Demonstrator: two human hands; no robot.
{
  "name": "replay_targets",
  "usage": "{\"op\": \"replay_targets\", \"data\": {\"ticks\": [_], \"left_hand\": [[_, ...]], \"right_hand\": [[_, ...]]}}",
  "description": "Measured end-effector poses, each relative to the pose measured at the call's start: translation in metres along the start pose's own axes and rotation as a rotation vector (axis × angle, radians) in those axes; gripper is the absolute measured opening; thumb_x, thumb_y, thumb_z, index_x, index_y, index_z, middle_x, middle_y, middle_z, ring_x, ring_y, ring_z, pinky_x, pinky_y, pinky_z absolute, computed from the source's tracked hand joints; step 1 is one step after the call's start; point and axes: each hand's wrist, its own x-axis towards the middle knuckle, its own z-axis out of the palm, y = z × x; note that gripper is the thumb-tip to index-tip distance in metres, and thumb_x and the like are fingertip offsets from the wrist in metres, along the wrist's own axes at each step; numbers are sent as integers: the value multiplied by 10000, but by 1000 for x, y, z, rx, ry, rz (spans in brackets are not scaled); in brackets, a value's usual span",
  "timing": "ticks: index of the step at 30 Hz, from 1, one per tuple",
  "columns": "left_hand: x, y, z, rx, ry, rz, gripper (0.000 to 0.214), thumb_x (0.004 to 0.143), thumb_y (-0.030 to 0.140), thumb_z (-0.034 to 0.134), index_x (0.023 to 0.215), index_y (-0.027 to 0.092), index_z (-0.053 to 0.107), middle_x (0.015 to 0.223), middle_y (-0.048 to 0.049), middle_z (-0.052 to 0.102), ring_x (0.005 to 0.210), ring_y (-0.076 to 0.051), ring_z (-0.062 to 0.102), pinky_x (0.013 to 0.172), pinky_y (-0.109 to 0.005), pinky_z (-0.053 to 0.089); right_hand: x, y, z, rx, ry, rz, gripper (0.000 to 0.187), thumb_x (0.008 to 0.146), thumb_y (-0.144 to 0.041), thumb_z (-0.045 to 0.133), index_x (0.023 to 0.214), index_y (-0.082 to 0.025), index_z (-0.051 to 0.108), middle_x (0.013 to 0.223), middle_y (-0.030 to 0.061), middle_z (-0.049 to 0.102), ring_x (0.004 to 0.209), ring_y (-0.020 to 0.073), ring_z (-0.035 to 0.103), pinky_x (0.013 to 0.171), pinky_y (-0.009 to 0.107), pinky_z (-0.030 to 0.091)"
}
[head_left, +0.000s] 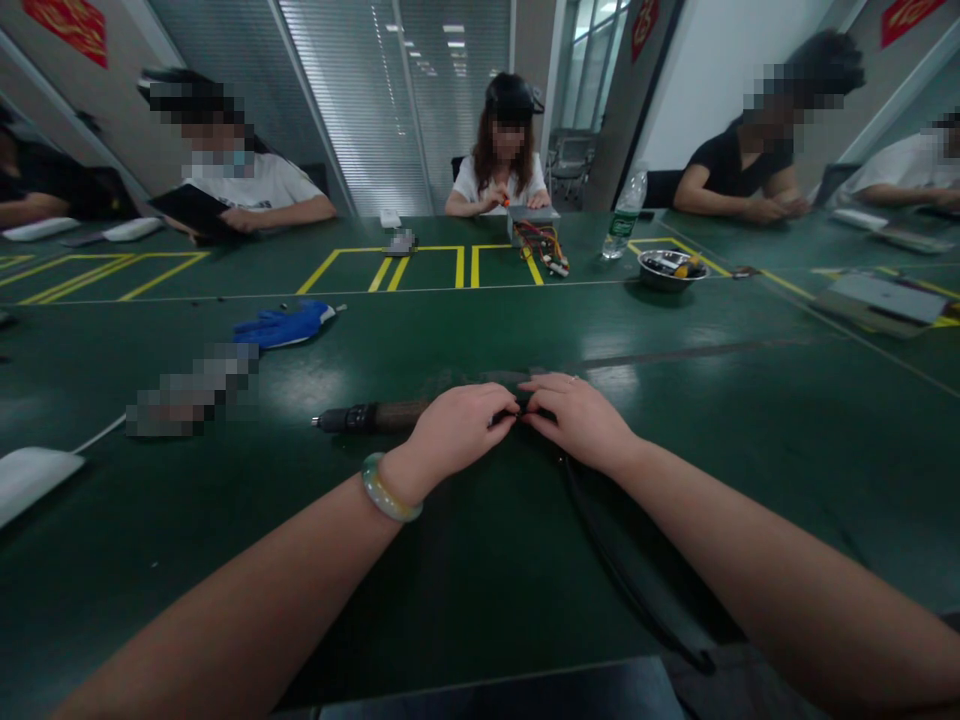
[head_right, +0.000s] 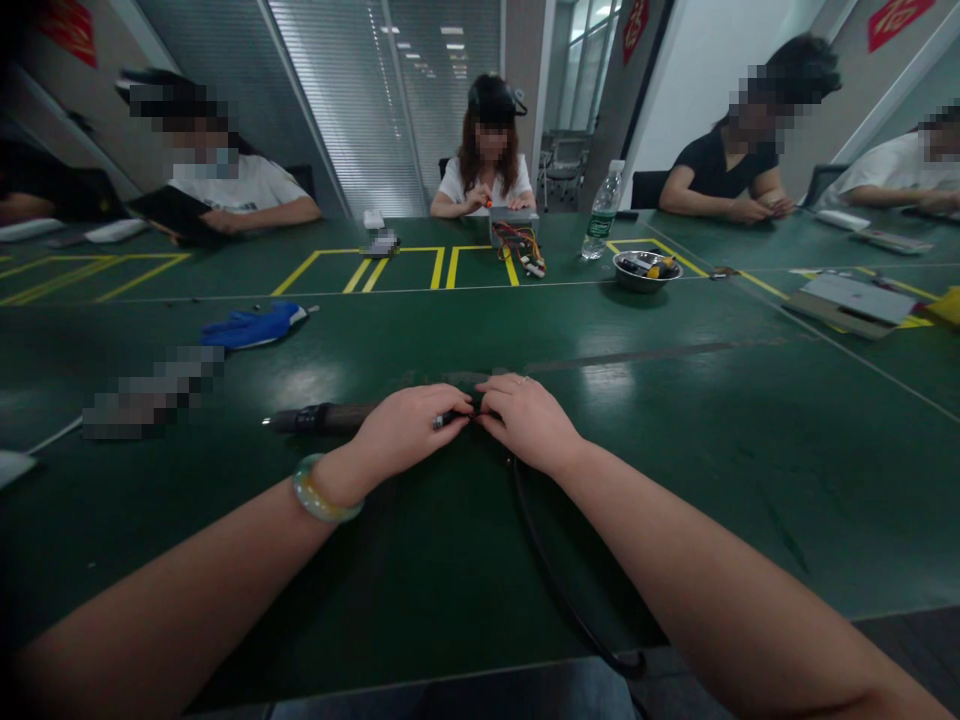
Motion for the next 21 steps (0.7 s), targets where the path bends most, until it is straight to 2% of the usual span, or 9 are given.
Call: {"op": "replay_targets", "data": {"ticks": [3,6,8,10,13,15,17,21], "left_hand": [[1,3,-3,12,-2,5,147,883,223,565,1012,189,627,1038,-48,661,962,-195,629,887,-374,507],[1,12,-10,32,83,26,189,868,232,588,1050,182,603,1138,-74,634,1144,-242,559,999,-439,438],[0,20,-16,28,121,50,187,880,238,565,1054,181,598,1158,-78,624,1185,-245,528,1015,-438,414],[-3,26,-21,4,76,117,157,904,233,513,1020,188,609,1089,-61,644,1084,-215,578,944,-384,447],[-7,30,-23,-43,-106,285,153,903,232,495,961,210,634,919,-18,671,841,-159,626,789,-305,470],[-10,29,-23,-79,-225,351,128,876,222,530,936,220,643,837,6,670,733,-133,620,708,-270,460],[-11,27,-22,-111,-282,344,116,855,208,559,934,222,643,819,16,668,700,-119,614,667,-249,446],[-11,23,-23,-151,-303,302,139,861,220,559,981,228,630,848,19,672,696,-117,610,632,-239,424]], "right_hand": [[3,0,2,-7,-82,-14,51,899,-191,598,931,-183,637,1005,57,627,950,191,573,863,335,431],[3,-3,2,-93,-72,8,44,892,-179,598,926,-163,621,964,63,610,911,192,566,825,314,418],[3,-7,3,-121,-63,26,36,895,-178,589,910,-160,615,939,59,604,892,186,563,812,304,408],[3,-10,3,-122,-60,34,50,907,-198,579,893,-165,613,920,50,602,879,180,561,799,296,400],[2,-3,0,-132,-45,64,93,921,-237,574,869,-173,618,916,43,602,877,179,559,785,295,398],[-7,17,-9,-145,-23,133,115,923,-253,568,858,-178,624,925,47,604,868,183,563,772,302,403],[-27,50,-26,-152,0,252,133,922,-269,559,850,-187,635,948,62,611,850,190,571,751,314,412],[-105,127,-75,-207,32,635,160,888,-319,585,831,-203,678,970,152,635,749,200,588,655,357,403]]}}
